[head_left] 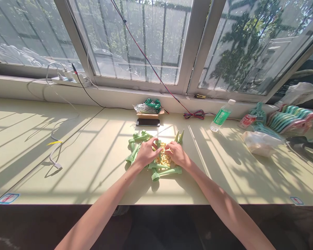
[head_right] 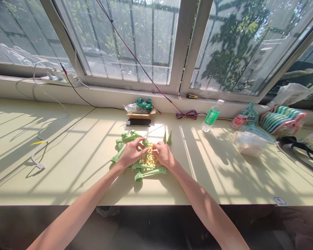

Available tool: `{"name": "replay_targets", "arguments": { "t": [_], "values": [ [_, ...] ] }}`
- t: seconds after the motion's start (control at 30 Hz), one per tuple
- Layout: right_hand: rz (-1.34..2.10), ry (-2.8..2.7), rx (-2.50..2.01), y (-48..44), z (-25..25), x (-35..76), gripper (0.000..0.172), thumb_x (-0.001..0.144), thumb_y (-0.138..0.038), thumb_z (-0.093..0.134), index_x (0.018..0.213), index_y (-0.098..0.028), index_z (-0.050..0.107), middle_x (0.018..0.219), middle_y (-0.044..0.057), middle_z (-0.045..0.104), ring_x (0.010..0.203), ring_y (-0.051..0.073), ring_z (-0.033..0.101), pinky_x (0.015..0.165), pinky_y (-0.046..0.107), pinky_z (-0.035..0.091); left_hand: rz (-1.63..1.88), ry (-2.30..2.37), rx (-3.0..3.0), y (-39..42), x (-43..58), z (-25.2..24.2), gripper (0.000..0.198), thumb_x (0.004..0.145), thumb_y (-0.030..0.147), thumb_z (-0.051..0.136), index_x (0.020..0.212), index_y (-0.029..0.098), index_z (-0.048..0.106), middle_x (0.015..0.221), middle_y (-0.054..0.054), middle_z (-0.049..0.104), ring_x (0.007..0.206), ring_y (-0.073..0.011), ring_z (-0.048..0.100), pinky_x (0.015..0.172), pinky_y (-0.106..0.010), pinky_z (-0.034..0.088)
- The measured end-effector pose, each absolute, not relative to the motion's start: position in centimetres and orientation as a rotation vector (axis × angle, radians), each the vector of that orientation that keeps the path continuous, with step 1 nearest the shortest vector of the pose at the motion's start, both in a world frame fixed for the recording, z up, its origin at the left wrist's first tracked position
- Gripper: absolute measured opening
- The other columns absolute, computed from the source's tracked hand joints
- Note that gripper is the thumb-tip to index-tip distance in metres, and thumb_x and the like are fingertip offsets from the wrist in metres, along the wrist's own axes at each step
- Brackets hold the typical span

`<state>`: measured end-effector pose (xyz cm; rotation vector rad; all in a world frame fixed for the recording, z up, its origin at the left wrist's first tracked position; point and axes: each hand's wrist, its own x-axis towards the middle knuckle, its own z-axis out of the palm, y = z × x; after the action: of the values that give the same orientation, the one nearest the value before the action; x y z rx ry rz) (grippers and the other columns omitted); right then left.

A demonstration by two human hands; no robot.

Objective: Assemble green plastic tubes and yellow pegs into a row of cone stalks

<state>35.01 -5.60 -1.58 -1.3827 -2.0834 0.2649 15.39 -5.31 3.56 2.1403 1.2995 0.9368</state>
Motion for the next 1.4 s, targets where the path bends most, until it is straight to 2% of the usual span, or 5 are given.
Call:
{"name": "replay_targets", "arguments": {
  "t": [0.4, 0.7, 1.03, 1.23, 1.4],
  "values": [
    [0.248, -2.11, -1.445, -6.0, -0.7, 34.8, 0.008, 0.091, -0.015, 0.061, 0.084, -0.019, 0.062, 0.091, 0.004, 0.069, 0.09, 0.021, 0.061, 0.081, 0.03, 0.041, 0.868, 1.382, 2.295, -4.6, 15.1, 2.9, 0.034, 0.085, 0.039, 0.067, 0.108, 0.014, 0.071, 0.083, -0.006, 0.066, 0.078, -0.0233, 0.064, 0.077, -0.036, 0.051],
    [0.245, -2.03, -1.363, -6.2, 0.1, 35.1, 0.016, 0.094, -0.017, 0.049, 0.082, -0.019, 0.058, 0.081, 0.003, 0.067, 0.076, 0.018, 0.059, 0.074, 0.029, 0.043, 0.892, 1.337, 2.265, -4.5, 14.8, 2.8, 0.037, 0.087, 0.041, 0.065, 0.114, 0.016, 0.069, 0.085, -0.006, 0.068, 0.08, -0.0235, 0.064, 0.082, -0.038, 0.051],
    [0.301, -1.715, -1.175, -7.1, 2.0, 34.5, 0.018, 0.099, -0.026, 0.049, 0.095, -0.021, 0.065, 0.097, 0.007, 0.071, 0.09, 0.021, 0.066, 0.08, 0.032, 0.053, 1.101, 1.248, 2.156, -5.1, 15.2, 3.7, 0.028, 0.094, 0.04, 0.055, 0.095, 0.018, 0.071, 0.082, -0.004, 0.067, 0.065, -0.0164, 0.057, 0.066, -0.031, 0.049],
    [0.32, -1.748, -1.053, -7.7, 2.4, 34.1, 0.019, 0.101, -0.028, 0.05, 0.097, -0.022, 0.067, 0.095, 0.006, 0.068, 0.085, 0.018, 0.064, 0.077, 0.03, 0.053, 1.052, 1.106, 2.115, -5.7, 15.4, 4.6, 0.03, 0.095, 0.044, 0.055, 0.096, 0.019, 0.071, 0.088, -0.004, 0.067, 0.063, -0.0141, 0.052, 0.055, -0.026, 0.045],
    [0.32, -1.774, -1.035, -7.8, 2.3, 34.1, 0.021, 0.102, -0.029, 0.049, 0.097, -0.022, 0.068, 0.093, 0.005, 0.068, 0.086, 0.018, 0.064, 0.078, 0.031, 0.053, 1.037, 1.034, 2.087, -5.6, 15.5, 4.4, 0.03, 0.093, 0.044, 0.056, 0.087, 0.018, 0.07, 0.086, -0.004, 0.065, 0.06, -0.0124, 0.05, 0.052, -0.024, 0.044]
  ]
}}
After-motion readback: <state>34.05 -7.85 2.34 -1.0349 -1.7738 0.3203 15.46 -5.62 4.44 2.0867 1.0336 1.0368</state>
